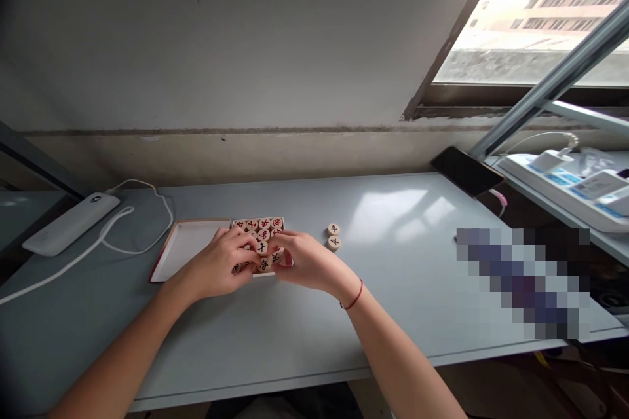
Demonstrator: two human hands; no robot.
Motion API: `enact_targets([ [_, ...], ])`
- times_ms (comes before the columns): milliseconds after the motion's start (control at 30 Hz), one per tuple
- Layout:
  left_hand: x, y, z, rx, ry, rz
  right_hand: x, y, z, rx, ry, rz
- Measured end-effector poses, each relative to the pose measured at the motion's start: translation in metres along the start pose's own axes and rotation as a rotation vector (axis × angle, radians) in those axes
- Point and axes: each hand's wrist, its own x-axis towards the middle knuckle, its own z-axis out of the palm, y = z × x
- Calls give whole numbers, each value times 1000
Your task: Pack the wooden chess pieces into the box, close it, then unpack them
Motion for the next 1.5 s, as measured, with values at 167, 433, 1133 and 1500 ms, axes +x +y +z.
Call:
enact_targets([
  [167,-1,-4,-2,-21,7,-50,4,2,9,-90,25,-29],
  [433,1,-9,-1,-33,51,-59,5,4,6,-102,34,-108],
  [1133,5,14,23,43,90,69,-6,54,-36,-328,89,487],
  [1500,11,19,29,-398,247,-247,2,2,-9,132,27,-4],
])
